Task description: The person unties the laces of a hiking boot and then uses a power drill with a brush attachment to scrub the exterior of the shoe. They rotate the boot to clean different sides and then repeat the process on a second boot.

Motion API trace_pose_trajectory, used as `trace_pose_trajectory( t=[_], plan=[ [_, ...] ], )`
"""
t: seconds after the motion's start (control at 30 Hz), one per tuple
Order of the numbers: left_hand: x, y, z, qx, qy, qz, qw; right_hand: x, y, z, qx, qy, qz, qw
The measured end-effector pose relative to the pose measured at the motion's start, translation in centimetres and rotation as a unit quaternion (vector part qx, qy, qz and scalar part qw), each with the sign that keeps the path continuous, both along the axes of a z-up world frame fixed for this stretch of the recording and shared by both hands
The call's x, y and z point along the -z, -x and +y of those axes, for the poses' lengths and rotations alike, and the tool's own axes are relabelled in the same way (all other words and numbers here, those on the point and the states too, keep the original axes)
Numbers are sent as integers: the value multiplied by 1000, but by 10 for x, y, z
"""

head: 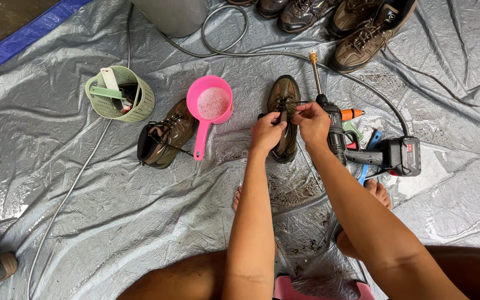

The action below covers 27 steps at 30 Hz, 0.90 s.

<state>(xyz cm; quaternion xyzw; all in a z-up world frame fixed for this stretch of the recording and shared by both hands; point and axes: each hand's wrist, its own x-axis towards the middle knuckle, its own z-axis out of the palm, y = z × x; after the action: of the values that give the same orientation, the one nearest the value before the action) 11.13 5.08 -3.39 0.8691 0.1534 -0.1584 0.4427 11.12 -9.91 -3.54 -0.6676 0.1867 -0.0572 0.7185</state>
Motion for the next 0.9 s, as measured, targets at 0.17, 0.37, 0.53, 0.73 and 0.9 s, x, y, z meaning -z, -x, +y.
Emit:
trace_pose_trajectory(
  t=[0.17, 0.37, 0.53, 0.73, 0.9],
  plan=[
    [-36, 4, -1, 33, 24, 13, 999, 9, -10, -12, -45, 84, 1, 995],
    [-35, -21, -19, 80, -52, 51, 994, 23, -9, -26, -40, 60, 16, 997],
    [-38, -33, -38, 119, -158, 52, 979, 22, -16, -36, -40, -6, 59, 997],
    [-94, -1, -31, 102, -126, -81, 983, -1, -7, -41, -146, 101, 60, 982],
    [-100, -1, 4, -63, 31, -354, 932, -32, -10, -25, -218, 371, -184, 884]
  ],
)
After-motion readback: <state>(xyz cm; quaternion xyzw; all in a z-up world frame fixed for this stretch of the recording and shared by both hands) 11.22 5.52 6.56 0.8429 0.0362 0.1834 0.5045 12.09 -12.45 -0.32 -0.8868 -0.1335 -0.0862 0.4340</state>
